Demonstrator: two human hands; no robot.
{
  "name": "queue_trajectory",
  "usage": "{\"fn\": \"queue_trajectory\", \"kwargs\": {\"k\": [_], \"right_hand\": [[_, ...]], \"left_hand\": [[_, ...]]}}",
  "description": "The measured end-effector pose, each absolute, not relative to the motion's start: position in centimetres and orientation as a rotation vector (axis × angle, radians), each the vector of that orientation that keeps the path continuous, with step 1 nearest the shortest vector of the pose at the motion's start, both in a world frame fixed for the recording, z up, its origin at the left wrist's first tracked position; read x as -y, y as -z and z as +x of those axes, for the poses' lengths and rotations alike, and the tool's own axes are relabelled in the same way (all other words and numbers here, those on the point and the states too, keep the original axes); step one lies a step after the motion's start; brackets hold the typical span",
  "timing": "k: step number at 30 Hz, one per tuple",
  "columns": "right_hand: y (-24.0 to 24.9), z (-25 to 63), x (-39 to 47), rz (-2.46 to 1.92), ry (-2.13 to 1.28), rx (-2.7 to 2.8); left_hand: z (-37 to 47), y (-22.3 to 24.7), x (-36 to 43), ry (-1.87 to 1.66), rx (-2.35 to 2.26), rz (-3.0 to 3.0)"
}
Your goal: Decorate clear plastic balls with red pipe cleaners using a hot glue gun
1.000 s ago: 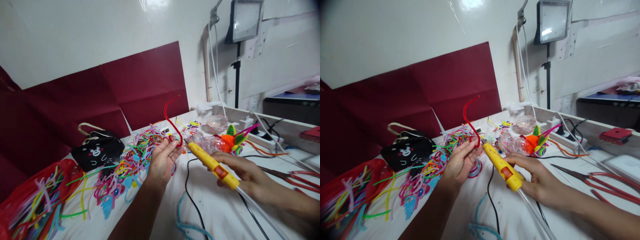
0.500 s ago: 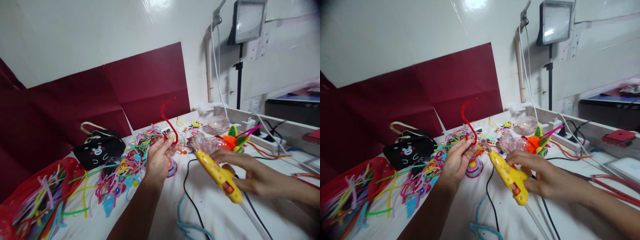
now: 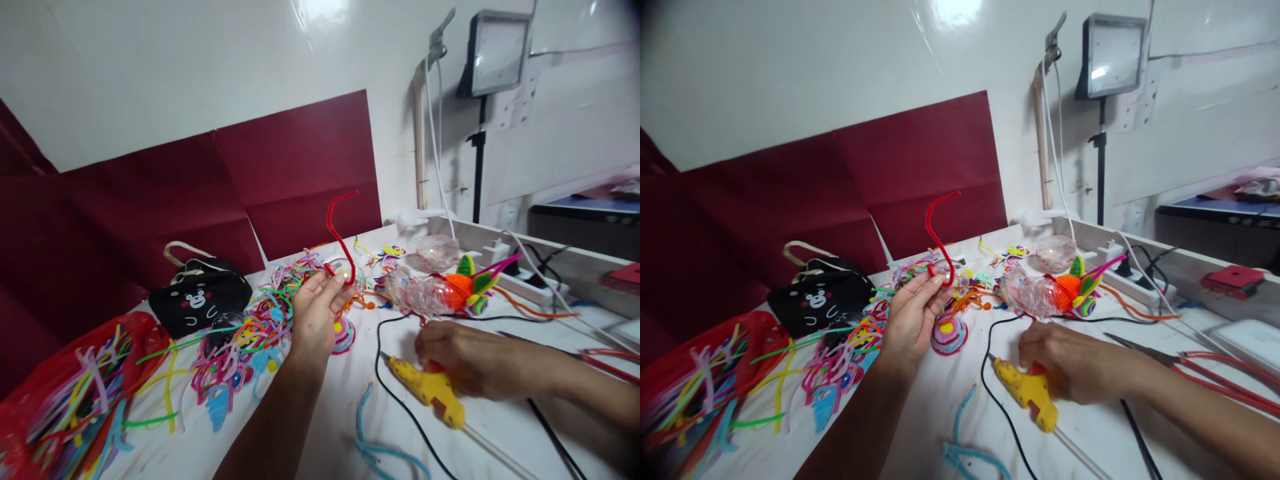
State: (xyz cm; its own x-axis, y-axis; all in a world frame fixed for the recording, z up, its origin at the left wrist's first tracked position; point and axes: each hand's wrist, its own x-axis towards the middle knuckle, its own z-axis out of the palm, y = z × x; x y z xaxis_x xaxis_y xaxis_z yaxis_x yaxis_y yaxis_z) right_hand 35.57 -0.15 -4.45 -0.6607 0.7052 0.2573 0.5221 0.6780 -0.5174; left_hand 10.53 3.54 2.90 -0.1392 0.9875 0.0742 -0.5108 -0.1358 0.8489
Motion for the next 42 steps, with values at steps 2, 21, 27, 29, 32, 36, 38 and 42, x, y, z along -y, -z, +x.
{"fn": "queue_trajectory", "kwargs": {"k": [2,21,27,29,32,36,38,42], "right_hand": [[3.1,35.3,-0.1,-0.96,-0.575,2.391],[-2.7,28.4,-4.3,-0.726,-0.449,1.699],[-2.3,28.3,-4.5,-0.703,-0.446,1.686],[-2.2,28.3,-4.6,-0.698,-0.458,1.678],[-2.2,28.2,-4.8,-0.696,-0.473,1.668],[-2.2,28.2,-4.9,-0.681,-0.491,1.661],[-2.3,28.2,-4.9,-0.674,-0.499,1.652],[-2.4,28.3,-4.8,-0.664,-0.489,1.65]], "left_hand": [[10.6,-2.9,-3.4,-1.582,-0.8,0.835],[11.5,-2.6,-2.2,-1.518,-0.77,0.986],[11.6,-2.7,-1.9,-1.508,-0.793,0.959],[11.6,-2.7,-1.9,-1.51,-0.804,0.948],[11.6,-2.8,-1.9,-1.506,-0.798,0.969],[11.6,-2.8,-1.9,-1.511,-0.797,0.99],[11.6,-2.9,-1.9,-1.501,-0.782,1.003],[11.7,-2.8,-1.8,-1.488,-0.74,1.041]]}}
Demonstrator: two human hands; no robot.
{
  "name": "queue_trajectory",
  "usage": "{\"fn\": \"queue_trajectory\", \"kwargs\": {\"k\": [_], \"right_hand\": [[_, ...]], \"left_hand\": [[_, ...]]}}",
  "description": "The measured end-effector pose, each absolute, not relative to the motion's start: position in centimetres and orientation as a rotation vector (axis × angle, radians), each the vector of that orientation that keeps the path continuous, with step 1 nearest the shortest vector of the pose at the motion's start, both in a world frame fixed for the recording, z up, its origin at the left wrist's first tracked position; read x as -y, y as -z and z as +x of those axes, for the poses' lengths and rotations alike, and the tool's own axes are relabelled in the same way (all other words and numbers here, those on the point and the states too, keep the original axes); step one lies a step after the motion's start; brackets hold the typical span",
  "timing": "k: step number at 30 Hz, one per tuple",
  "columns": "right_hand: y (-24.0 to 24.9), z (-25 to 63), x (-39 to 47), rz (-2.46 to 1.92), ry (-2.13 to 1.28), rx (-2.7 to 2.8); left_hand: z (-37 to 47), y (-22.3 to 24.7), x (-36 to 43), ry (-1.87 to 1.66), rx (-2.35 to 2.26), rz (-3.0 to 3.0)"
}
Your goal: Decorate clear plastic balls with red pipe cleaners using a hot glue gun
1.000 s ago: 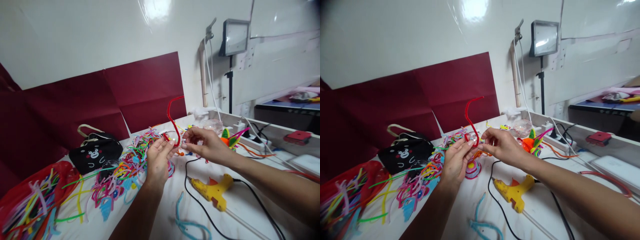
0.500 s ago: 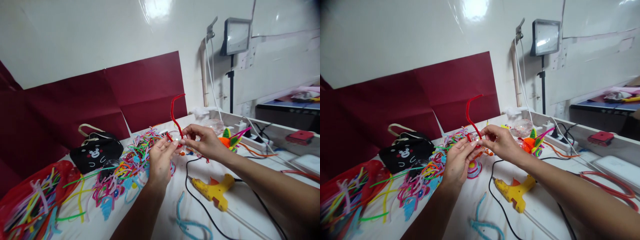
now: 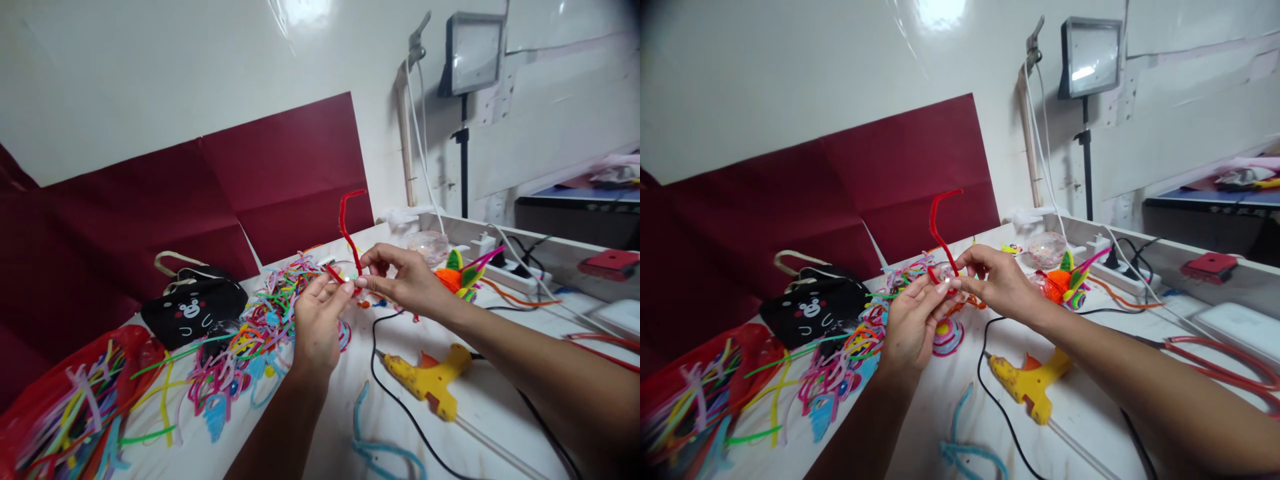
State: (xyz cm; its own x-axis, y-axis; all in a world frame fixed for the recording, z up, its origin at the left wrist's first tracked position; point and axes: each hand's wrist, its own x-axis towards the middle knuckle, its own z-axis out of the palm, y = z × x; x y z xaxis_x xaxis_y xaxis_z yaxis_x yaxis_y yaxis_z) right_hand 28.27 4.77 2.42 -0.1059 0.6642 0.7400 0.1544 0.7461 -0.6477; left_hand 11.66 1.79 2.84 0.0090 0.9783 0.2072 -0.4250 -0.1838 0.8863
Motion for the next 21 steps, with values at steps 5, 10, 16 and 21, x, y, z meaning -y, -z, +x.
{"fn": "queue_trajectory", "kwargs": {"k": [5,10,16,21], "right_hand": [[-2.39,28.26,-4.84,-0.659,-0.466,1.643],[-2.08,28.07,-5.06,-0.665,-0.453,1.639],[-1.94,28.05,-5.18,-0.686,-0.516,1.626],[-2.53,28.35,-5.11,-0.665,-0.6,1.641]], "left_hand": [[11.77,-2.65,-1.95,-1.481,-0.705,1.093],[11.82,-2.51,-2.03,-1.487,-0.695,1.129],[11.59,-2.13,-2.33,-1.498,-0.706,1.157],[11.4,-1.97,-2.64,-1.499,-0.754,1.122]]}}
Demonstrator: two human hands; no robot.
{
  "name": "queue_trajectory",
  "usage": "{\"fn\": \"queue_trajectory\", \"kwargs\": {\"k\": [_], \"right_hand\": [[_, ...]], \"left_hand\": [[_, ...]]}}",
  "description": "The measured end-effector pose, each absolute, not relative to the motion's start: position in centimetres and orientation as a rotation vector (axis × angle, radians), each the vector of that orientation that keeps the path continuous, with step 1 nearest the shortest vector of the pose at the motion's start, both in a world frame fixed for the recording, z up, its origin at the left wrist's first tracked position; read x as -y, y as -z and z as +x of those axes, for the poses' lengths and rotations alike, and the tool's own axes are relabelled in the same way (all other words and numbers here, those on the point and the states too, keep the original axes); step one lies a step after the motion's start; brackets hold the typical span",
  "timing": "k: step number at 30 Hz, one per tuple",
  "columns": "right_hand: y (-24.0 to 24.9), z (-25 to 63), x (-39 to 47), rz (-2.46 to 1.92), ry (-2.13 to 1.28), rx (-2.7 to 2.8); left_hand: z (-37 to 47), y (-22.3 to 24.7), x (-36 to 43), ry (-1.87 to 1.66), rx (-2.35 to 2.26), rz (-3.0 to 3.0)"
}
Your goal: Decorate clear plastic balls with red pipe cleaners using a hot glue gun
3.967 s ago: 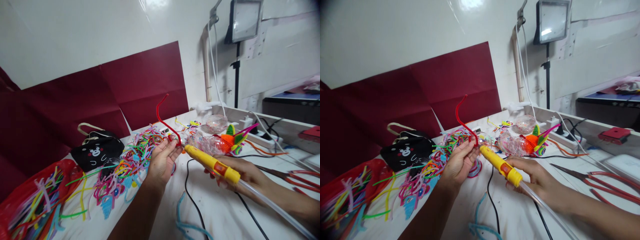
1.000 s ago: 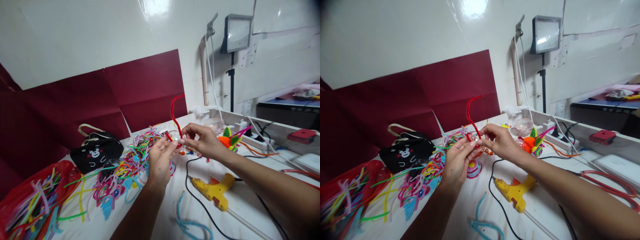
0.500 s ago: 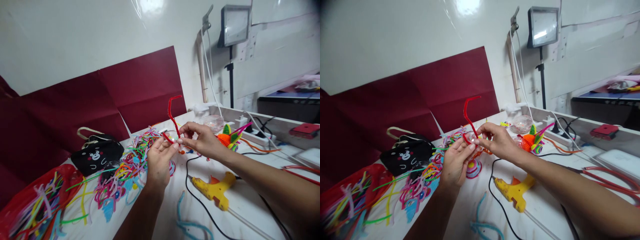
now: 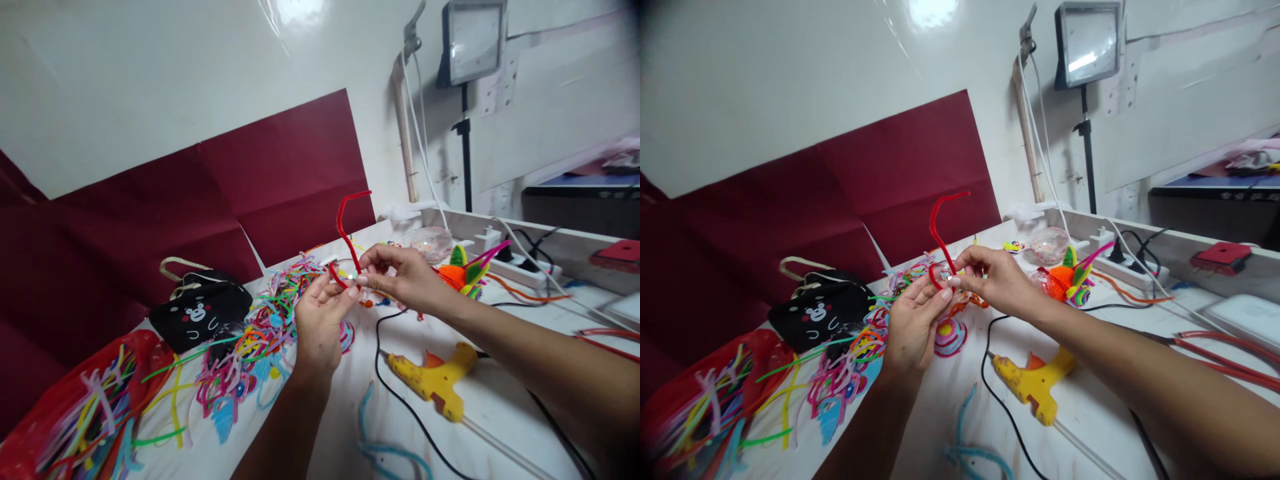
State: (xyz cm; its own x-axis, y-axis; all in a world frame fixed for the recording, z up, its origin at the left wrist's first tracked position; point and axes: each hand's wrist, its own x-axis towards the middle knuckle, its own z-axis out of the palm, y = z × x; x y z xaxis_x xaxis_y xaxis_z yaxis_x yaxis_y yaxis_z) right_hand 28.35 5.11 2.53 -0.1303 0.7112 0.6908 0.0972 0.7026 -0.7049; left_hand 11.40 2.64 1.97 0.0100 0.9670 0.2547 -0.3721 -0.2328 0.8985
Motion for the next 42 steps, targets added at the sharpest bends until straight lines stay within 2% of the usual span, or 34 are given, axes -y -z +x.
{"fn": "queue_trajectory", "kwargs": {"k": [42], "right_hand": [[-2.21,27.88,-5.34,-0.655,-0.705,1.597]], "left_hand": [[12.12,-1.94,-2.33,-1.544,-0.751,1.171]]}}
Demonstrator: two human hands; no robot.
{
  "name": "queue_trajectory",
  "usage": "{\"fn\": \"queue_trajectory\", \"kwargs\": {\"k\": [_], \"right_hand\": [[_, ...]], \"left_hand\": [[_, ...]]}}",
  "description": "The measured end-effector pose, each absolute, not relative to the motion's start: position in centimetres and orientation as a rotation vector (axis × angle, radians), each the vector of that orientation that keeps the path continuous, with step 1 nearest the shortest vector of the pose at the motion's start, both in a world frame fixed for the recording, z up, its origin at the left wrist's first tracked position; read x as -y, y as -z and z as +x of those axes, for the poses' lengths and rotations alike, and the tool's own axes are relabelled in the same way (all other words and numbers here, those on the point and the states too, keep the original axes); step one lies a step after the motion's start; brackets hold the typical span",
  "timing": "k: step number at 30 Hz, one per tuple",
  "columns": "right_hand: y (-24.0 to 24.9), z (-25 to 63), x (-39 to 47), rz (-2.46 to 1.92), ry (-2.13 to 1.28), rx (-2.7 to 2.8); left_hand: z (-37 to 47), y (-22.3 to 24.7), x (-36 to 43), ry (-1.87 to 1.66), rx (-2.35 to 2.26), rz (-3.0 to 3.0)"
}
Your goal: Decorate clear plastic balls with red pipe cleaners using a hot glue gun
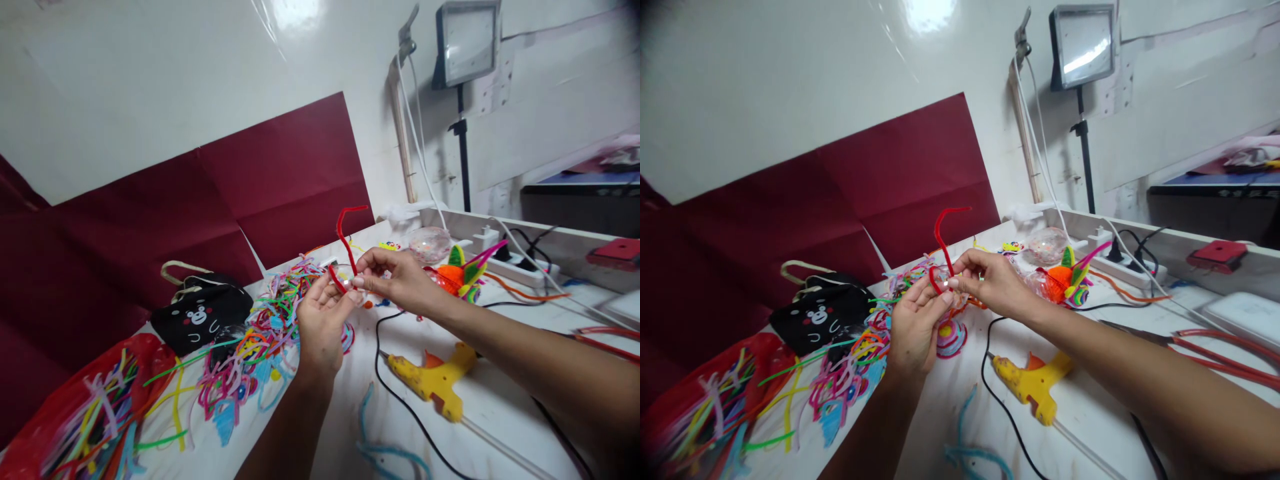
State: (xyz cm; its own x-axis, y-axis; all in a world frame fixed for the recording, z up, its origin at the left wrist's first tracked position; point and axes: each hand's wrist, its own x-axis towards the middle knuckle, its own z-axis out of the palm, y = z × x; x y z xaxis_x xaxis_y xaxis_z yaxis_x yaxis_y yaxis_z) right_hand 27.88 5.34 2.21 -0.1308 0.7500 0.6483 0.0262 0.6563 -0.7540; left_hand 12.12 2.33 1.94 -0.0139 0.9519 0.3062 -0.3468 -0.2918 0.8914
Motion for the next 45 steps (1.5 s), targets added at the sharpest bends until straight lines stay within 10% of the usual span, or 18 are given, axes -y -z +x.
{"fn": "queue_trajectory", "kwargs": {"k": [29,45], "right_hand": [[-1.4,26.6,-9.4,-0.68,-0.69,1.606],[-0.4,24.5,-11.0,-0.517,-1.388,1.405]], "left_hand": [[11.4,-1.4,-3.5,-1.69,-0.823,1.118],[11.6,0.2,-4.5,-1.797,-0.84,1.027]]}}
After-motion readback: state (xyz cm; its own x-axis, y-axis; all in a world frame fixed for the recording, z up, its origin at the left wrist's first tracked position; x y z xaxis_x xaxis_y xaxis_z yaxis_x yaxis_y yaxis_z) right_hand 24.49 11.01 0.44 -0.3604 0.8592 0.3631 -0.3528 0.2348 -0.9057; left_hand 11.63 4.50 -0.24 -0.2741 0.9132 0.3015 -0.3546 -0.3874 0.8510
